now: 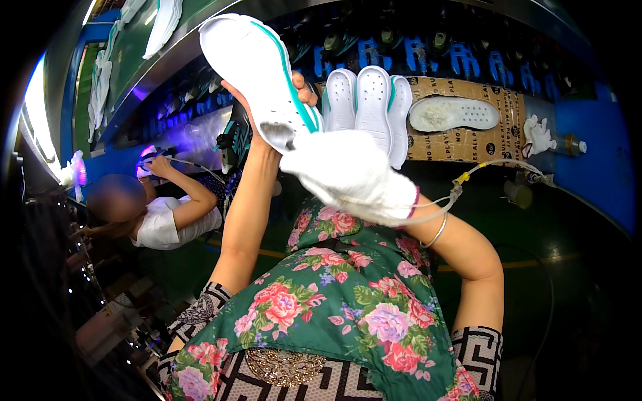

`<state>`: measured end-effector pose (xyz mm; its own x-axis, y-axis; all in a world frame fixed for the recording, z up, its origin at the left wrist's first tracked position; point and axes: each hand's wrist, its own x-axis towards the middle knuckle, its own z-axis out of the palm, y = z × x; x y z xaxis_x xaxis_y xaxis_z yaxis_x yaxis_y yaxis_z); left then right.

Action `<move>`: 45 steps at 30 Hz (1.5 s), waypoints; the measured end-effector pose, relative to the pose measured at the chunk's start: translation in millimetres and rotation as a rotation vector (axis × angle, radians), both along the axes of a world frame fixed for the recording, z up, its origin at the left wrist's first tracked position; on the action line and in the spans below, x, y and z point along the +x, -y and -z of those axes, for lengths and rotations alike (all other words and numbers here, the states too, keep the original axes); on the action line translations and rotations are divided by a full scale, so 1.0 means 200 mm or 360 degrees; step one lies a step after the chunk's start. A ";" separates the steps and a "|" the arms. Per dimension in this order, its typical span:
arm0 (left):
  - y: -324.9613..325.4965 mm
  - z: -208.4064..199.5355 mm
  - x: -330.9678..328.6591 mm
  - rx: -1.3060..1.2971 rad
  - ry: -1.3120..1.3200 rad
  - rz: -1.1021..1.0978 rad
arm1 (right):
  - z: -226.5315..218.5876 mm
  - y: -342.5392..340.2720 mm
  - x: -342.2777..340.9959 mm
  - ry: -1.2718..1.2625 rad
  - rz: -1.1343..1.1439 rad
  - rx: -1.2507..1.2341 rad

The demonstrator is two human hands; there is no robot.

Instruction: The person applies a liquid from a brush to the soles of white shoe components while holding them in one hand, then places the items onto a shelf above the work area.

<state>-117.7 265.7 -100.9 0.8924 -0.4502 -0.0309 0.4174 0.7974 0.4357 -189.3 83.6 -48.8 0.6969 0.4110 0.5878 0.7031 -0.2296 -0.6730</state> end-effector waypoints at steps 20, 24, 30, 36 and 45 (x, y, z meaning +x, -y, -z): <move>-0.06 -0.04 0.11 0.0891 -0.0378 0.0462 | 0.01 0.02 -0.03 -0.0141 -0.0153 -0.0149; -0.06 -0.06 0.16 0.1605 -0.0144 0.0755 | 0.10 -0.01 -0.08 -0.0058 -0.0253 -0.0197; -0.02 -0.15 0.17 0.2311 0.0198 0.1100 | 0.05 0.00 -0.03 -0.0541 -0.0129 -0.0049; 0.00 -0.16 0.20 0.2670 0.0529 0.1171 | 0.05 0.01 -0.02 -0.1171 -0.0187 0.0141; -0.07 0.05 0.23 0.0995 -0.0309 0.0574 | -0.09 0.02 -0.04 -0.1692 0.0169 0.0676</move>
<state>-71.5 280.3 -110.1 0.6451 -0.5605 -0.5193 0.7218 0.2241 0.6548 -197.2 78.8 -30.0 0.9428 0.2299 -0.2414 -0.2763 0.1336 -0.9517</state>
